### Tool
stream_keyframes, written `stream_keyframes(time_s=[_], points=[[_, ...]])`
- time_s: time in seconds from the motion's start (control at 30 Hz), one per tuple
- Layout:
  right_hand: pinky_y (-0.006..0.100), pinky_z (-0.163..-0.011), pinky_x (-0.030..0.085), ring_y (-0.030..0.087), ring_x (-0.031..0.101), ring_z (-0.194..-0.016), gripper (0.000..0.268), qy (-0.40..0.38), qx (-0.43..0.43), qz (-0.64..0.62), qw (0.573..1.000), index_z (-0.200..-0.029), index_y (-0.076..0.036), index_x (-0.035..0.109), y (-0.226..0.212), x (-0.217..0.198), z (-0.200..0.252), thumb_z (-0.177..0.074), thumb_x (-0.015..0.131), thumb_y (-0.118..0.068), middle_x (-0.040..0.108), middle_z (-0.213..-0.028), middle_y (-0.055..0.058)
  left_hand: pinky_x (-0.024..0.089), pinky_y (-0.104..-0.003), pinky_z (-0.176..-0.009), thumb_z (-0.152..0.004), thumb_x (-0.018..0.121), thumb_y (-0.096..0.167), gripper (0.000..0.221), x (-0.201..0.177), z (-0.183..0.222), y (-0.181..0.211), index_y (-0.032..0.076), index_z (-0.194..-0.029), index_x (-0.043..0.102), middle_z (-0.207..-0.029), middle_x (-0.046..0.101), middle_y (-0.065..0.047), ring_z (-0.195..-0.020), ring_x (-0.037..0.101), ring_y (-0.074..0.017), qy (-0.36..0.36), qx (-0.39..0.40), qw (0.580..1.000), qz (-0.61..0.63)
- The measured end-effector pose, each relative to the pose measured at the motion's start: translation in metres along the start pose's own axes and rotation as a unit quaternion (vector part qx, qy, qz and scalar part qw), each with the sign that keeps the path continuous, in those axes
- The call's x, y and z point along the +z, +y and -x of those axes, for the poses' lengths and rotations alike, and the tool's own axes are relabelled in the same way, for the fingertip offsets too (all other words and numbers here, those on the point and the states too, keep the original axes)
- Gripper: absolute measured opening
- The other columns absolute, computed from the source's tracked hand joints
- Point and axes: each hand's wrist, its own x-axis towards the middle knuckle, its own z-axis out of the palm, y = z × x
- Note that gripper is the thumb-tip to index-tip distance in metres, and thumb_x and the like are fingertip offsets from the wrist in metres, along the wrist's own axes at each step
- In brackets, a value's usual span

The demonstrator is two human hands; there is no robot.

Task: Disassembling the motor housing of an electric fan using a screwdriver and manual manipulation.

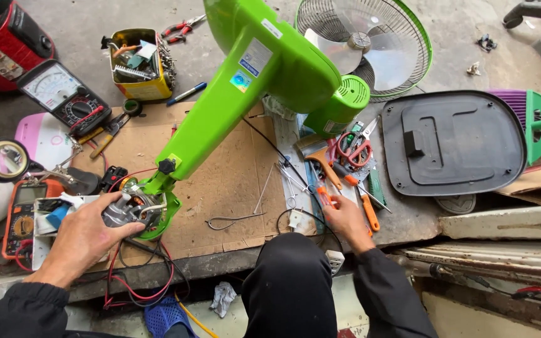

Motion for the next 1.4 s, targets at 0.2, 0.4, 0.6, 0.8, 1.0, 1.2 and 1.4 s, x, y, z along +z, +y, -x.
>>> stream_keyframes(time_s=[0.2, 0.4, 0.6, 0.8, 1.0, 1.2, 1.4], points=[[0.033, -0.080, 0.045, 0.023, 0.060, -0.089, 0.041, -0.061, 0.172, -0.381, 0.907, -0.135, 0.006, 0.079, 0.002, -0.065, 0.074, -0.102, 0.068, -0.015, 0.074, -0.115, 0.017, 0.059, -0.043, -0.090, -0.071, 0.098, 0.032, 0.078, 0.037, -0.009, -0.032, 0.008, -0.140, 0.073, -0.123, 0.081, -0.014, -0.101, 0.077, -0.0348, 0.088, 0.099, 0.990, 0.043], [0.038, -0.074, 0.041, 0.028, 0.056, -0.092, 0.043, -0.120, 0.005, -0.438, 0.891, -0.150, 0.011, 0.067, -0.117, -0.095, 0.097, -0.110, 0.056, -0.001, 0.065, -0.109, 0.025, 0.058, -0.042, -0.088, -0.070, 0.101, 0.028, 0.071, 0.029, 0.005, -0.032, 0.003, -0.131, 0.074, -0.115, 0.080, -0.016, -0.094, 0.076, -0.0351, 0.162, 0.191, 0.965, 0.079], [0.035, -0.083, 0.052, 0.024, 0.062, -0.092, 0.026, -0.141, -0.117, -0.348, 0.919, -0.124, 0.007, 0.067, -0.295, -0.078, 0.102, -0.112, 0.059, -0.014, 0.068, -0.118, 0.017, 0.056, -0.046, -0.101, -0.086, 0.091, 0.038, 0.073, 0.034, 0.007, -0.024, 0.012, -0.148, 0.064, -0.132, 0.073, -0.016, -0.118, 0.069, -0.0356, 0.156, 0.167, 0.969, 0.092], [0.027, -0.056, 0.045, 0.014, 0.057, -0.066, 0.016, -0.088, -0.226, -0.357, 0.902, -0.113, -0.004, 0.073, -0.320, 0.004, 0.048, -0.107, 0.075, -0.019, 0.061, -0.070, 0.011, 0.043, -0.053, -0.125, -0.097, 0.085, 0.051, 0.062, 0.034, 0.014, -0.012, 0.021, -0.149, 0.069, -0.143, 0.071, -0.014, -0.148, 0.059, -0.0377, 0.133, 0.102, 0.965, 0.202], [0.024, -0.050, 0.047, 0.011, 0.064, -0.062, 0.014, -0.113, -0.186, -0.366, 0.905, -0.108, -0.007, 0.073, -0.322, 0.027, 0.018, -0.106, 0.076, -0.021, 0.065, -0.078, 0.010, 0.039, -0.051, -0.127, -0.097, 0.086, 0.051, 0.059, 0.044, 0.009, -0.012, 0.031, -0.149, 0.068, -0.147, 0.070, -0.009, -0.151, 0.055, -0.0330, 0.152, 0.075, 0.951, 0.260], [0.024, -0.053, 0.049, 0.009, 0.062, -0.063, 0.012, -0.117, -0.192, -0.339, 0.914, -0.108, -0.007, 0.073, -0.345, 0.025, 0.026, -0.107, 0.075, -0.019, 0.062, -0.077, 0.008, 0.040, -0.052, -0.126, -0.095, 0.088, 0.043, 0.054, 0.042, 0.009, -0.011, 0.029, -0.145, 0.072, -0.140, 0.074, -0.011, -0.145, 0.059, -0.0352, 0.167, 0.082, 0.938, 0.292], [0.024, -0.054, 0.046, 0.011, 0.058, -0.058, 0.013, -0.094, -0.274, -0.263, 0.920, -0.110, -0.006, 0.073, -0.360, 0.022, 0.016, -0.111, 0.074, -0.019, 0.059, -0.065, 0.006, 0.040, -0.050, -0.125, -0.096, 0.087, 0.045, 0.053, 0.037, 0.015, -0.004, 0.030, -0.144, 0.074, -0.133, 0.078, -0.008, -0.142, 0.061, -0.0305, 0.157, 0.070, 0.936, 0.309]])
